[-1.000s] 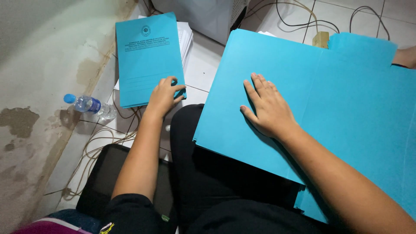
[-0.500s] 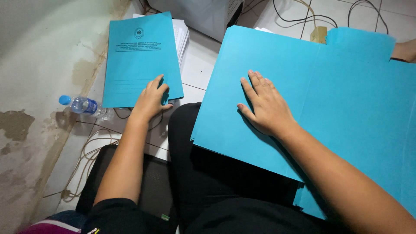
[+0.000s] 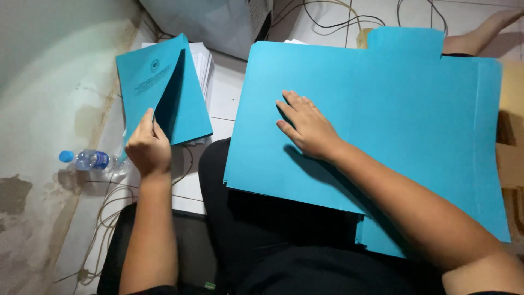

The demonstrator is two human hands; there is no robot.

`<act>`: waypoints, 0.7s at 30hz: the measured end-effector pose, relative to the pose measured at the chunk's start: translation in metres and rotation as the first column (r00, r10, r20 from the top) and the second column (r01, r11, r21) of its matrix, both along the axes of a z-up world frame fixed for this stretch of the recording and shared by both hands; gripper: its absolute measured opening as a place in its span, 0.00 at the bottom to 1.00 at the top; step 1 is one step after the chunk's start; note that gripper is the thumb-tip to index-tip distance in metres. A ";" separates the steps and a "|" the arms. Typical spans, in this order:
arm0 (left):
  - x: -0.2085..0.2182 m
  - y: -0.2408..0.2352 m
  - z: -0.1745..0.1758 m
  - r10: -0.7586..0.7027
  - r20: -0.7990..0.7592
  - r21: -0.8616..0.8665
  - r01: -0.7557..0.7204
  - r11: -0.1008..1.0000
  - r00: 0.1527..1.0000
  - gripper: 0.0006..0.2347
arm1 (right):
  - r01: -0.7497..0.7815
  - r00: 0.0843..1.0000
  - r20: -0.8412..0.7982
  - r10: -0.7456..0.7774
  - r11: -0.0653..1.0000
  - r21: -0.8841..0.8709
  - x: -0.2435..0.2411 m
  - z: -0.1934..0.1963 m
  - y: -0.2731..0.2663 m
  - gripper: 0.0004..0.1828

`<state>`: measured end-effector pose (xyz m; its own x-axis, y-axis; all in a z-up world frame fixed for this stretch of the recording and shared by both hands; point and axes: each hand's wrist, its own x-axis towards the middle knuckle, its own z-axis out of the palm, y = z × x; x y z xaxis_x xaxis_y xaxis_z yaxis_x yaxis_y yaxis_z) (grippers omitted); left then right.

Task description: The person sits on the floor and folds light blue file folders by hand. They repeatedly open each folder, fold the side flaps inward, and press down to flatten the creases before stacking them.

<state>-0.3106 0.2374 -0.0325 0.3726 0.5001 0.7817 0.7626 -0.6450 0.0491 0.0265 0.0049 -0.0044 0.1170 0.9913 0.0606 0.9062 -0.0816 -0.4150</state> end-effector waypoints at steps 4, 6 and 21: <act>0.083 -0.127 0.122 -0.242 0.195 0.128 0.220 0.967 0.950 0.15 | 0.092 0.580 -0.803 -0.137 0.990 -0.103 -0.014 0.087 -0.038 0.35; 0.125 -0.206 0.170 -0.566 0.275 0.177 0.538 0.824 0.777 0.12 | 0.082 0.115 -0.993 -0.001 0.997 0.009 -0.031 0.145 -0.071 0.48; 0.302 -0.202 0.045 -0.929 -0.089 -0.450 0.817 0.360 0.360 0.22 | 0.782 0.464 -0.495 -0.734 0.603 -0.161 0.108 0.073 -0.279 0.38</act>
